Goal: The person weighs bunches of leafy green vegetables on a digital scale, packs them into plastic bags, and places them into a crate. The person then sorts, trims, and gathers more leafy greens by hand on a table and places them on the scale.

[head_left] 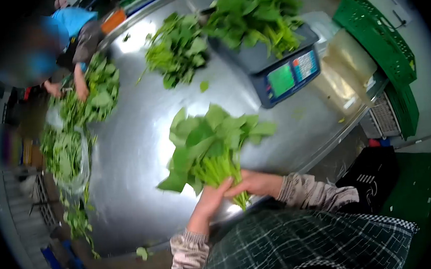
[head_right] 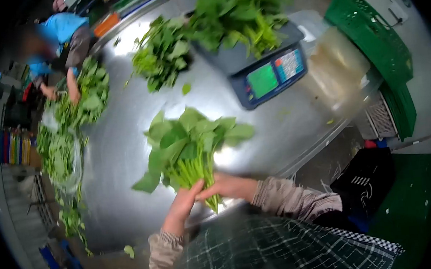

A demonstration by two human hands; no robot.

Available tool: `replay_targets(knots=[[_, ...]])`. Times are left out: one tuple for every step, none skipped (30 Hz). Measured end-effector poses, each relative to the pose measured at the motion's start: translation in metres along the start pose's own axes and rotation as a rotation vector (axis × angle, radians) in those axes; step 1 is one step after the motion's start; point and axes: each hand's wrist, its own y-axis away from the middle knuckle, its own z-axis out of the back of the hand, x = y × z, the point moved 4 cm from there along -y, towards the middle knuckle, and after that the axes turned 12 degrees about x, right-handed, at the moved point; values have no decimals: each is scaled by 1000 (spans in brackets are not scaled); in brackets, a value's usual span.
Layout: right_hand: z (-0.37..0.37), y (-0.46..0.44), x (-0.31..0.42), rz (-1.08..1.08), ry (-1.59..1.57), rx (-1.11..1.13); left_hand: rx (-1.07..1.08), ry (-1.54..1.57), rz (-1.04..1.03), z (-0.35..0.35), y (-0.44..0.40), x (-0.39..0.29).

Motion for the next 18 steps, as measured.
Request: replay_targets(knots=[[13,6,10,32,58,-29,38,-58,-67,-7,-18,-5],[24,13,9,-16,32,-15,29,64,-107,-20,-19,-12],[29,23,16,-76,17,29,62,35,-143,-24,-24,-9],[31,32,35,-49,114,13,9,-8,-113,-40,-15,-29],[38,41,58,-19,112,13,314,77,-68,-30,-31,-12],[44,51,82,7,105,22,220,34,-245,-28,-42,-4],[61,63,117,-23,339,-147,151,16,-270,-45,-36,-31],[76,76,161,-61,558,-322,82,8,-284,-59,-21,-56],[75,92,217,22,676,-446,25,22,-274,-62,-23,-65],[84,103,261,201,694,-513,40,5,-276,-67,-25,-73],[101,115,298,336,829,-719,52,-11,-280,-71,-27,-80],[107,123,334,355,904,-850,61,-30,-286,-71,-32,-86],[124,134,361,318,1142,-1107,57,-17,-268,-67,-41,-85],[144,140,380,601,1430,-1181,51,-5,-246,-59,-49,-77],[166,145,390,402,1542,-1367,44,8,-221,-52,-57,-67],[185,147,395,184,1639,-1544,35,26,-194,-48,-63,-63],[202,139,392,-67,1652,-1546,29,42,-196,-47,-65,-60],[218,130,382,-318,1652,-1535,13,43,-193,-44,-66,-58]])
